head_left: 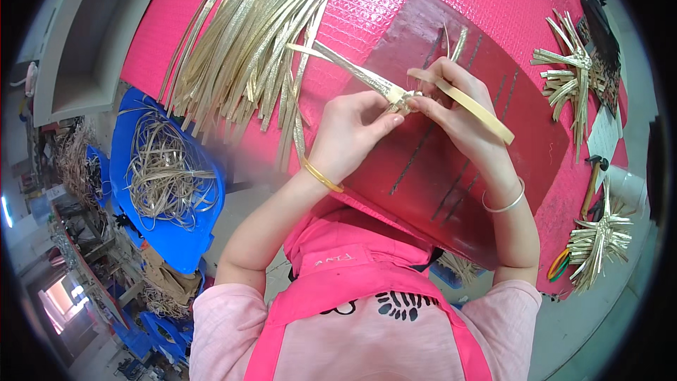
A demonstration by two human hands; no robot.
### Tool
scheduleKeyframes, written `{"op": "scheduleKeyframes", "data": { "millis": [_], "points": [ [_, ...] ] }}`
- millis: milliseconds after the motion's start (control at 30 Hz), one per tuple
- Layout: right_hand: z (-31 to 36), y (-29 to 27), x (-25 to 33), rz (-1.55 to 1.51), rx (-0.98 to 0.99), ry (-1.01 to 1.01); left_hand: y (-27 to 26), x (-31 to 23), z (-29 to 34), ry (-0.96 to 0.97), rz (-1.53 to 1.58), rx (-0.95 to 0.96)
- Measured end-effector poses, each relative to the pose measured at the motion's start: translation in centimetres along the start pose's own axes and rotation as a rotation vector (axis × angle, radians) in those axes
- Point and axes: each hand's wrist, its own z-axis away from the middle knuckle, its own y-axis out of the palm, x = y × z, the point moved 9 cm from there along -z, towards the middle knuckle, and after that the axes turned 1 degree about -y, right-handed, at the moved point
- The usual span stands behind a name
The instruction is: The recorder is weaving together gold-colored straps on a workbench to create a patterned component.
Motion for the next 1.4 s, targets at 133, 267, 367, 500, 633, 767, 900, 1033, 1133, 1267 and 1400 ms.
{"op": "scheduleKeyframes", "data": {
  "millis": [133,267,367,500,633,767,900,1033,1133,1267,1400],
  "points": [
    [2.6,-2.7,2.0,-0.095,-0.255,-0.099,1.0,1.5,1.5,-0.354,0.604,0.054],
    [5.6,1.8,-1.4,-0.442,0.026,0.264,1.6,1.2,2.1,-0.33,0.664,0.071],
    [5.9,3.8,-3.1,-0.63,0.052,0.359,2.0,0.5,2.5,-0.308,0.696,0.061],
    [5.7,4.0,-2.4,-0.629,0.036,0.324,2.2,-0.1,3.1,-0.281,0.647,0.084],
    [5.8,3.8,-2.2,-0.602,0.01,0.318,2.4,0.0,3.5,-0.272,0.665,0.075],
    [5.8,4.0,-1.5,-0.729,0.013,0.284,2.6,-0.2,3.8,-0.253,0.667,0.07],
    [5.9,3.9,-2.0,-0.561,0.02,0.3,2.2,-0.9,3.7,-0.156,0.57,0.052],
    [6.3,2.6,-1.8,-0.259,-0.067,0.199,2.2,-0.9,3.8,-0.199,0.76,0.097],
    [7.7,2.0,-2.5,-0.544,-0.146,0.157,3.6,-0.7,4.0,-0.364,1.124,0.203],
    [8.9,2.0,-2.9,-0.856,-0.405,0.057,5.9,-3.4,3.9,-0.337,1.416,0.462],
    [8.7,2.7,-2.9,-1.168,-0.444,0.047,4.7,-2.4,3.6,-0.467,0.926,0.446]
  ]
}}
